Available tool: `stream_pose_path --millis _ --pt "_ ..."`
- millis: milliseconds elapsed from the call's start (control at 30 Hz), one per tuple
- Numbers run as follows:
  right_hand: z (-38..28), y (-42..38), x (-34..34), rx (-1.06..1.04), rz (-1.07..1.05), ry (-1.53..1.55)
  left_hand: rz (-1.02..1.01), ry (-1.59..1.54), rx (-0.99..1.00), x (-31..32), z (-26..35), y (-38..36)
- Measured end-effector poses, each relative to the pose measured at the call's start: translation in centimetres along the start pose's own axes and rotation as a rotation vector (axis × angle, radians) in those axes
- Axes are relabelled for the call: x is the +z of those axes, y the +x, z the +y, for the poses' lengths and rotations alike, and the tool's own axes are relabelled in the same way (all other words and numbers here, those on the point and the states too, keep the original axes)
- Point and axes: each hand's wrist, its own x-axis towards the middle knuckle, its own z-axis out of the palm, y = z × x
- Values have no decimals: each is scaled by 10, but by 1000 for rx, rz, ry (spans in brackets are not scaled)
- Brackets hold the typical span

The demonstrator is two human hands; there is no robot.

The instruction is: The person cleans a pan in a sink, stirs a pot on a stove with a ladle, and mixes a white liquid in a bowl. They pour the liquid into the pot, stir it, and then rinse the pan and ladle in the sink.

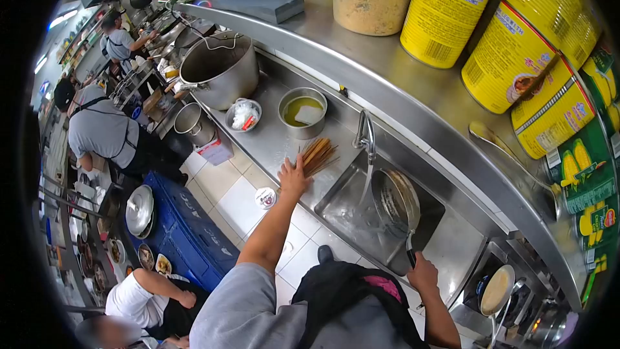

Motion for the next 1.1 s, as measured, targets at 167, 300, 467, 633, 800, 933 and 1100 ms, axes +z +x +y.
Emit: stream_pose_path --millis 167,300,467,633,800,933,1100 --pt "12 12 29 -45 23 36 -557 -248 66 44 3 22" --pt "-1 16 29 15 -346 897 -666 -329 148 -14 41 29" --pt "-18 25 37 -40 -547 1024 -768 -381 546 -83 61 42" --pt "-59 55 57 -166 -680 1170 -902 11 629 -72 78 49" --pt "-85 76 61 -179 -803 1293 -803 33 719 -65 86 7" --pt "-79 82 67 -79 -1097 1548 -692 117 674 -53 81 41" --pt "-87 94 56 151 -1282 1508 -835 185 860 -68 88 17"
